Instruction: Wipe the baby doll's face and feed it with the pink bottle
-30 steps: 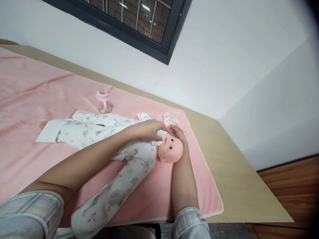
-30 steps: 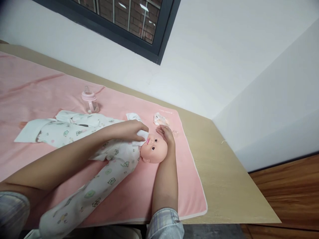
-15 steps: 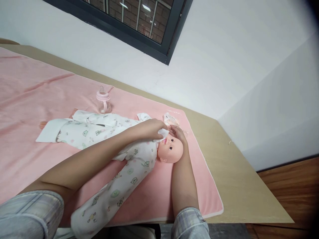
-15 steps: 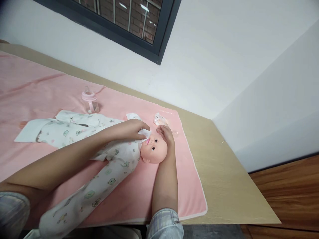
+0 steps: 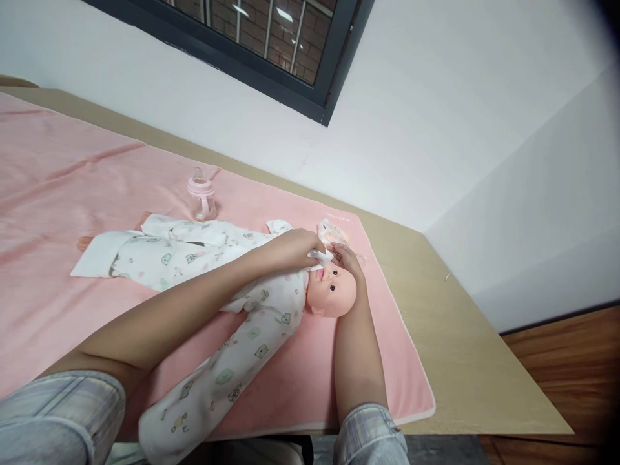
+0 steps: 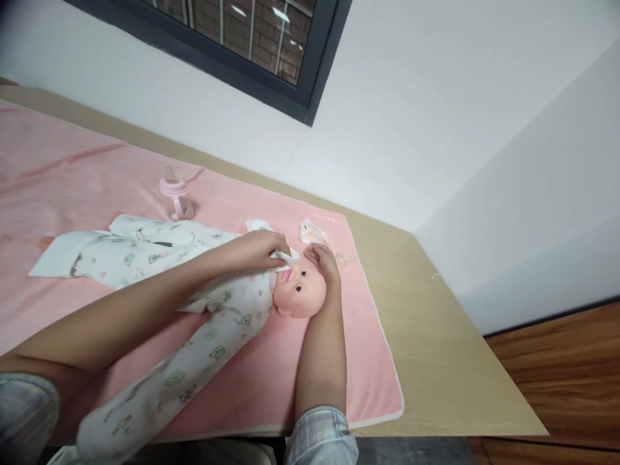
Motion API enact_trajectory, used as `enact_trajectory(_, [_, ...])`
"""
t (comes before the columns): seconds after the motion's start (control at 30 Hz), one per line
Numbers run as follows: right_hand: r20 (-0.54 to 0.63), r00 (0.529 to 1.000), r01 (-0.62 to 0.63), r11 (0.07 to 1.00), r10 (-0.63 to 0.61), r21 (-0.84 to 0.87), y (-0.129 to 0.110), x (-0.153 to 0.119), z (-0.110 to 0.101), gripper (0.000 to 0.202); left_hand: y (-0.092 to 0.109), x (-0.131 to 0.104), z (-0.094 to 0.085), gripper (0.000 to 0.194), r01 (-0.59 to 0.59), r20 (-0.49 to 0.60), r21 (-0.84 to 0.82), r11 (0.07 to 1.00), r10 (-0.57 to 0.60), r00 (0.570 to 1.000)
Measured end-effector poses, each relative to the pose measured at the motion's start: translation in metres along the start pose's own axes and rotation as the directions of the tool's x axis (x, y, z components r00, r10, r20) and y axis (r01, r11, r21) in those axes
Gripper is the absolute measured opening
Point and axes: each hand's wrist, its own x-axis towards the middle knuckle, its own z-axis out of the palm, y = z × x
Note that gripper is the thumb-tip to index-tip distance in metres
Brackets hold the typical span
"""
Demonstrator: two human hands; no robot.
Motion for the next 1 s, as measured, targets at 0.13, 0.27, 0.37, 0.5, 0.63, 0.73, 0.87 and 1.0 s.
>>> enact_trajectory(0.13, [0.009, 1.000, -0.010, 1.000, 0.010, 0.015, 0.002, 0.003, -0.002, 0.016, 0.001, 0.001, 0.000, 0.014, -0.002, -0.018, 0.012, 1.000, 0.002, 1.000])
enact_trajectory(0.27, [0.016, 0.999, -0.029, 0.999, 0.029, 0.038, 0.003, 0.005, -0.004, 0.015, 0.003, 0.001, -0.001, 0.016, -0.013, -0.026, 0.036, 0.999, 0.014, 1.000])
enact_trajectory(0.37, [0.004, 1.000, -0.007, 1.000, 0.007, 0.009, 0.002, 0.002, -0.001, 0.015, 0.003, -0.001, -0.002, 0.018, -0.015, -0.036, 0.014, 1.000, 0.015, 0.999])
enact_trajectory(0.5, [-0.026, 0.999, 0.024, 0.999, -0.024, -0.026, -0.001, -0.002, 0.004, 0.014, 0.005, -0.003, -0.002, 0.020, -0.035, 0.016, -0.060, 0.998, 0.036, 0.999])
enact_trajectory(0.63, [-0.004, 1.000, 0.023, 1.000, -0.023, 0.011, 0.000, 0.001, 0.002, 0.014, 0.005, -0.003, 0.001, 0.018, -0.060, 0.043, -0.090, 0.994, 0.064, 0.997])
enact_trajectory(0.73, [0.033, 0.999, 0.007, 0.999, -0.008, 0.048, 0.003, 0.006, -0.002, 0.016, 0.006, -0.002, 0.001, 0.018, -0.076, 0.059, -0.103, 0.992, 0.083, 0.995])
enact_trajectory(0.87, [0.051, 0.998, 0.018, 0.999, -0.020, 0.051, 0.007, 0.010, -0.006, 0.018, 0.007, -0.001, 0.001, 0.019, -0.076, 0.089, -0.104, 0.992, 0.085, 0.992])
enact_trajectory(1.0, [0.050, 0.998, 0.024, 0.997, -0.028, 0.068, 0.007, 0.009, -0.005, 0.016, 0.004, 0.000, 0.003, 0.020, -0.071, 0.068, -0.101, 0.992, 0.078, 0.995])
